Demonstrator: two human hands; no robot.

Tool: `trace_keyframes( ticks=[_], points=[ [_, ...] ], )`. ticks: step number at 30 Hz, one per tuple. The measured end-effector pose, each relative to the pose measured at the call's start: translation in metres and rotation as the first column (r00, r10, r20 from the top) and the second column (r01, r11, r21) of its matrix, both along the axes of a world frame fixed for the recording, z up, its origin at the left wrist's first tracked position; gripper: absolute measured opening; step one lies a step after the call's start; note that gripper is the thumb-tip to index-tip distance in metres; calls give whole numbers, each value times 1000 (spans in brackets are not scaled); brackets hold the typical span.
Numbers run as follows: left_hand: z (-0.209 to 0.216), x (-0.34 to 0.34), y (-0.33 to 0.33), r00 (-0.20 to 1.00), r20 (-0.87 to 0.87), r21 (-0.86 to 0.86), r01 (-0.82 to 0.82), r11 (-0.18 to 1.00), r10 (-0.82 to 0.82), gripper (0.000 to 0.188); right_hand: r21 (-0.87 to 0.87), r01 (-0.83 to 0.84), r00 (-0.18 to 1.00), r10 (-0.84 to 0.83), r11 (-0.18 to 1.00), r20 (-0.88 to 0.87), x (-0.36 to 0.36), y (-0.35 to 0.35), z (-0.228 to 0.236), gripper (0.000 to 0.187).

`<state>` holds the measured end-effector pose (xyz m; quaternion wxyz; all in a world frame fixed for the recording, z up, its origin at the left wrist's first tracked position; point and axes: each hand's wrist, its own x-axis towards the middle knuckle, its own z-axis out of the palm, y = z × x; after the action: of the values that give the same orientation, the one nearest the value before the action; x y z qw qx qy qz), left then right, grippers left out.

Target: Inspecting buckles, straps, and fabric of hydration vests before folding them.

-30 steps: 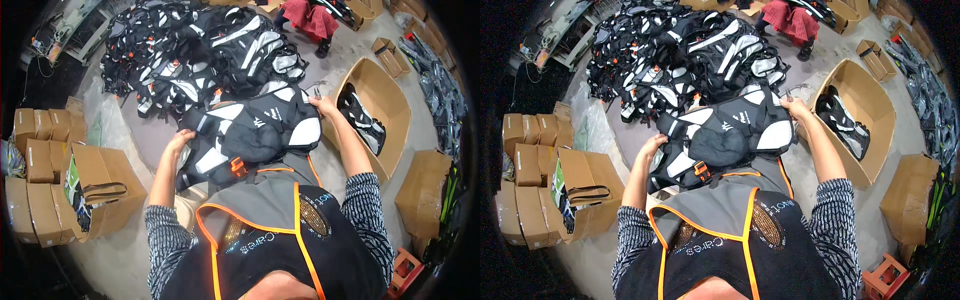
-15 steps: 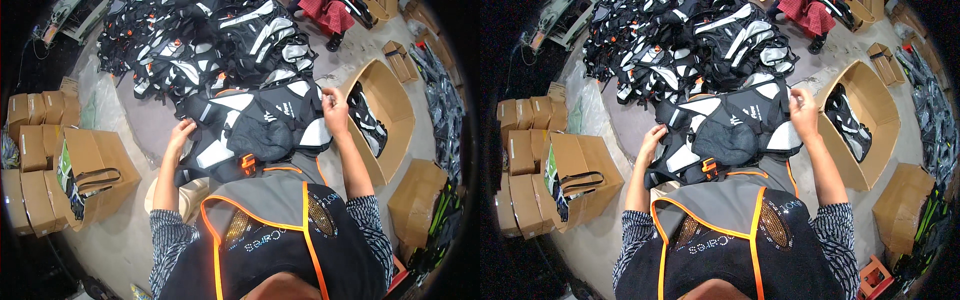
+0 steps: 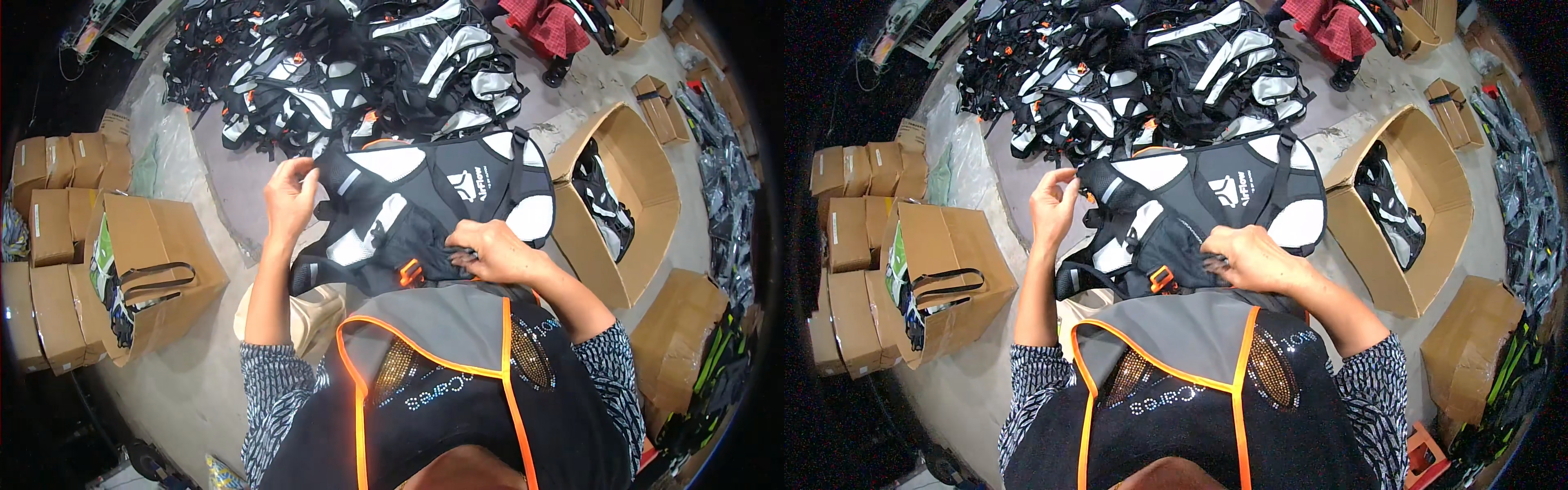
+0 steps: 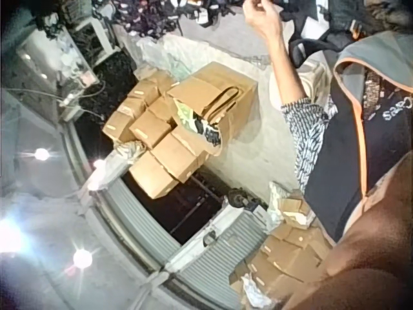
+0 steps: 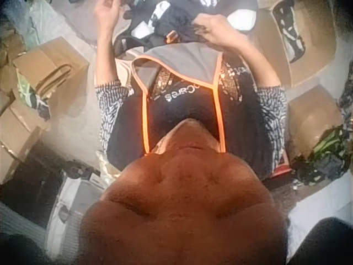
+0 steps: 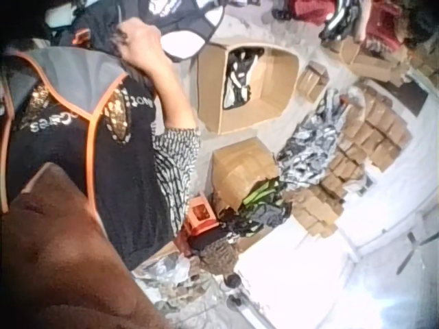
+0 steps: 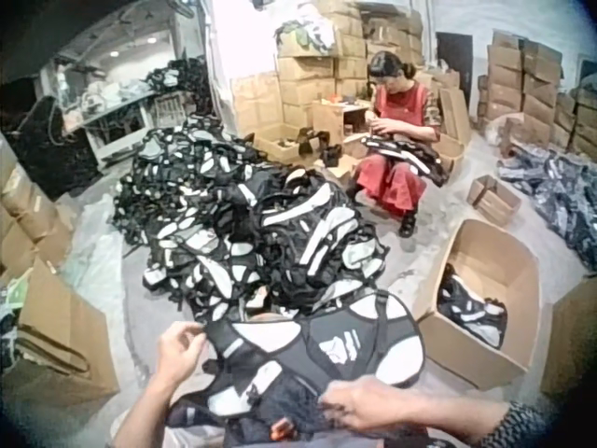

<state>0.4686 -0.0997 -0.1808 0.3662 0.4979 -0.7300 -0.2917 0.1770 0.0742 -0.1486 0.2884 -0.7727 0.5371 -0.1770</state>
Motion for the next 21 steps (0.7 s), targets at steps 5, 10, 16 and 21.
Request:
trace_keyframes(
  ticks=[5,10,16,21],
  points=[
    [20,-45,7,948,86,-131,315,940,-306,20,47,-139,989,137,989,49,12,3,23,24],
    [5,-91,4,890,200,-57,429,902,-411,17,119,-194,939,148,974,311,20,5,30,22],
    [0,-139,2,862,54,397,445,803,-504,17,143,-228,889,146,963,434,20,4,24,24],
    [-13,-155,2,829,134,439,442,783,-543,21,82,-245,871,182,966,457,23,-1,22,26]
  ],
)
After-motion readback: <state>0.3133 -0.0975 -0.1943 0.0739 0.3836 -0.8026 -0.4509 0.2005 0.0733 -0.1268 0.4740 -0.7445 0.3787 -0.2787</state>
